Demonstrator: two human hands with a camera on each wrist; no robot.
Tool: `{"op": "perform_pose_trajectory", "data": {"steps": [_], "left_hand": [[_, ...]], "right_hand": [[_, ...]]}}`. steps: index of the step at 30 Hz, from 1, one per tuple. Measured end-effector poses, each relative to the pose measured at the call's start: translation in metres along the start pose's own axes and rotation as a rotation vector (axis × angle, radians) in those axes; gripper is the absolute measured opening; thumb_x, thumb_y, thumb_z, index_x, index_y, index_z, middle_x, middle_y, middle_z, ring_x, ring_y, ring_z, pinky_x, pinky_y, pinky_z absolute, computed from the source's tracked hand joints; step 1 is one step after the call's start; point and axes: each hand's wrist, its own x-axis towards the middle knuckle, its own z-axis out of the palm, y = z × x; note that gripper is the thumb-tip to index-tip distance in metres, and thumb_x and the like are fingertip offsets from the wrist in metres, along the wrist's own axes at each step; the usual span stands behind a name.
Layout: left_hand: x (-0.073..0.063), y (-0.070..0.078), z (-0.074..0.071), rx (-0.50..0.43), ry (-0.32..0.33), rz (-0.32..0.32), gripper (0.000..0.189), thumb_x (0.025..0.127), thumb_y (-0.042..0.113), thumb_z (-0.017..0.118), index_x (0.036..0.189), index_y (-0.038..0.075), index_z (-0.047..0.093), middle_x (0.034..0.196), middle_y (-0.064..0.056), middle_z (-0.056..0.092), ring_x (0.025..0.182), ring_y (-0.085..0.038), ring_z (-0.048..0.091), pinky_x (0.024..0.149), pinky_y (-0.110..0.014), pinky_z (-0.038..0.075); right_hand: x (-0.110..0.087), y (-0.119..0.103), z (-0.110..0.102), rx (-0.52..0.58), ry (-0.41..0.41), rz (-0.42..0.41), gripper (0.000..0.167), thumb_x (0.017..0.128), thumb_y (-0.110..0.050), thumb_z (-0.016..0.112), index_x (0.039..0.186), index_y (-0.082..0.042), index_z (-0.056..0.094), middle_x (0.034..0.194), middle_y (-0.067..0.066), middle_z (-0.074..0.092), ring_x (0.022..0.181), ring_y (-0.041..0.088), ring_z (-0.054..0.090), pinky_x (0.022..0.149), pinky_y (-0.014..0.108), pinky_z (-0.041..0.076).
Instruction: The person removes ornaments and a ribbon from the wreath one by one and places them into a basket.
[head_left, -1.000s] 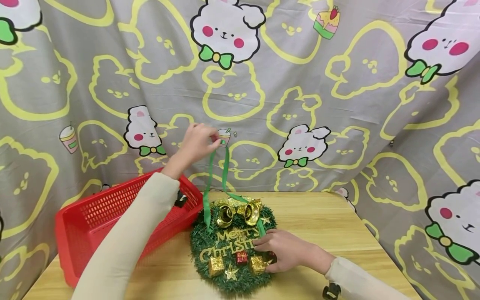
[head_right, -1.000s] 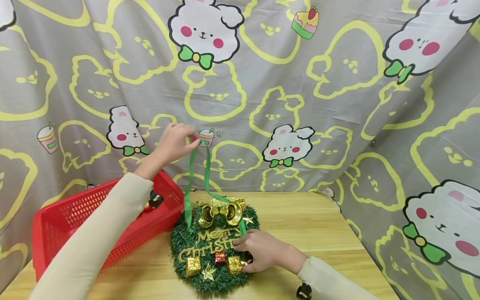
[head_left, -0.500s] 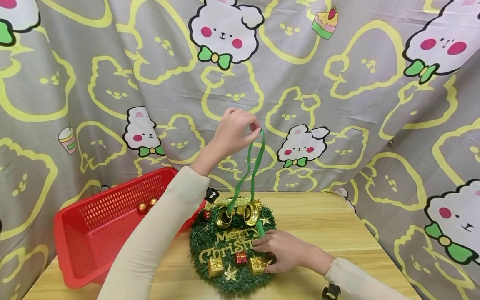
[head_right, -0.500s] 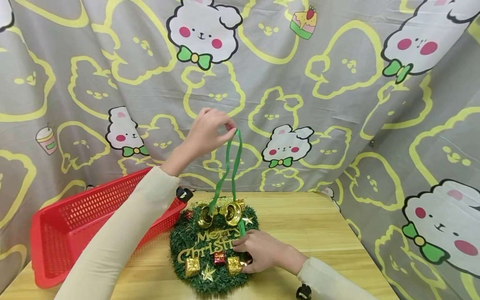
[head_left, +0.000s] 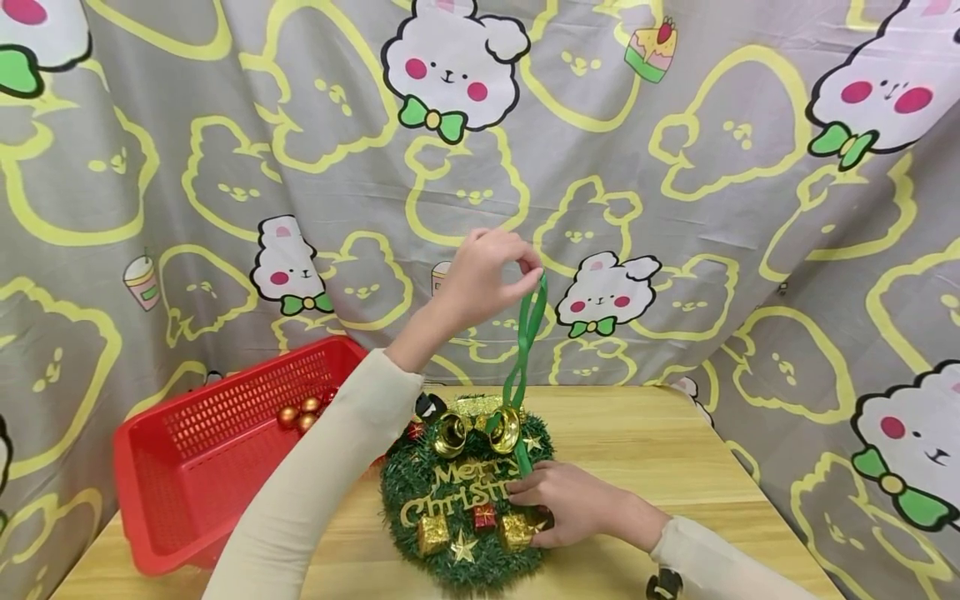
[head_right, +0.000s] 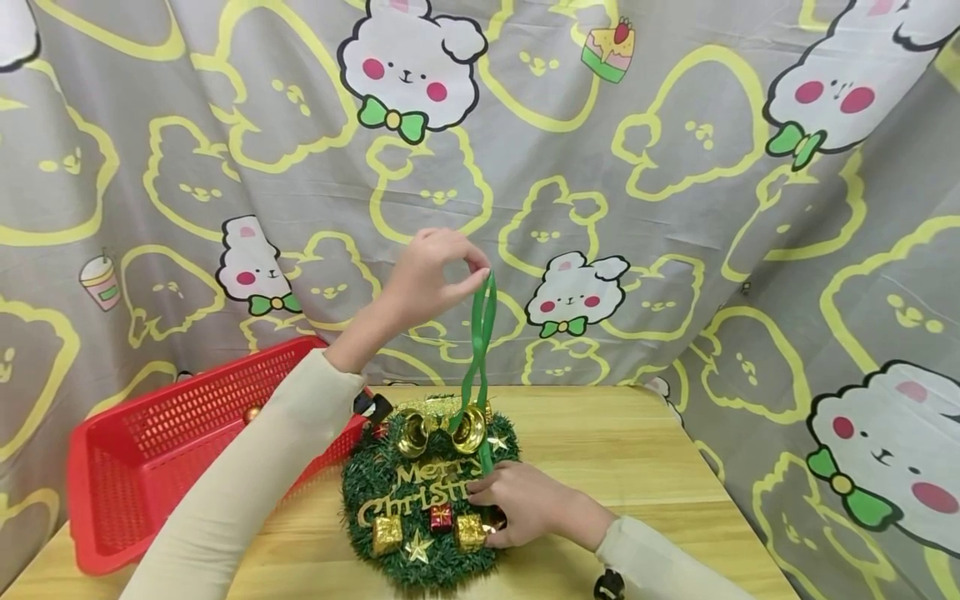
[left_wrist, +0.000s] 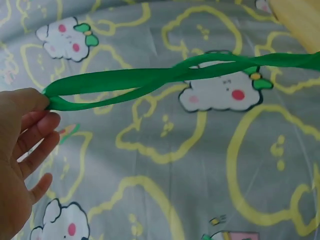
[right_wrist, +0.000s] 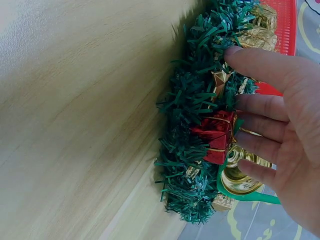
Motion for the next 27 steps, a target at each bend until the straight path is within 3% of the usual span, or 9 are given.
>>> {"op": "perform_pose_trajectory", "data": {"steps": [7, 13, 16, 20, 25, 27], "left_hand": [[-0.013, 0.018, 0.016, -0.156, 0.008, 0.072, 0.007, 0.094, 0.015, 0.07, 0.094, 0.012, 0.077, 0.091, 0.002, 0.076, 0.089, -0.013, 0.067, 0.104, -0.038, 0.044], [-0.017, 0.05, 0.038, -0.166, -0.075, 0.157, 0.007, 0.095, 0.018, 0.069, 0.094, 0.016, 0.076, 0.09, 0.008, 0.073, 0.09, -0.006, 0.064, 0.104, -0.031, 0.042], [-0.022, 0.064, 0.046, -0.152, -0.092, 0.207, 0.008, 0.096, 0.019, 0.068, 0.093, 0.018, 0.075, 0.088, 0.009, 0.071, 0.089, -0.006, 0.063, 0.1, -0.03, 0.042], [-0.031, 0.075, 0.048, -0.157, -0.065, 0.248, 0.008, 0.095, 0.017, 0.068, 0.093, 0.019, 0.075, 0.086, 0.01, 0.07, 0.089, -0.006, 0.062, 0.097, -0.028, 0.043], [-0.033, 0.079, 0.042, -0.191, -0.02, 0.281, 0.006, 0.094, 0.016, 0.069, 0.093, 0.017, 0.075, 0.085, 0.009, 0.07, 0.089, -0.005, 0.062, 0.098, -0.026, 0.042], [-0.031, 0.081, 0.039, -0.194, -0.001, 0.296, 0.006, 0.095, 0.017, 0.069, 0.092, 0.018, 0.075, 0.084, 0.01, 0.07, 0.088, -0.005, 0.062, 0.097, -0.026, 0.042]], "right_hand": [[0.0, 0.0, 0.001, 0.01, -0.015, 0.005, 0.052, 0.088, -0.049, 0.073, 0.128, -0.016, 0.072, 0.133, 0.001, 0.069, 0.116, 0.017, 0.068, 0.099, 0.038, 0.054], [0.0, -0.001, -0.001, 0.011, -0.048, 0.03, 0.055, 0.086, -0.048, 0.074, 0.13, -0.016, 0.07, 0.136, -0.001, 0.068, 0.12, 0.016, 0.067, 0.104, 0.04, 0.051], [0.001, -0.001, -0.002, 0.051, -0.07, 0.048, 0.055, 0.087, -0.047, 0.074, 0.132, -0.016, 0.069, 0.138, -0.001, 0.066, 0.119, 0.015, 0.067, 0.099, 0.036, 0.054], [0.001, 0.0, -0.001, 0.104, -0.098, 0.069, 0.054, 0.09, -0.047, 0.073, 0.135, -0.016, 0.067, 0.141, -0.001, 0.064, 0.118, 0.015, 0.068, 0.092, 0.032, 0.057], [0.002, 0.001, 0.0, 0.086, -0.094, 0.059, 0.055, 0.089, -0.047, 0.073, 0.135, -0.016, 0.067, 0.14, 0.0, 0.065, 0.118, 0.014, 0.068, 0.1, 0.039, 0.052], [0.003, 0.001, -0.001, 0.084, -0.081, 0.049, 0.055, 0.089, -0.046, 0.073, 0.134, -0.015, 0.068, 0.138, 0.001, 0.066, 0.104, 0.01, 0.071, 0.095, 0.035, 0.054]]}}
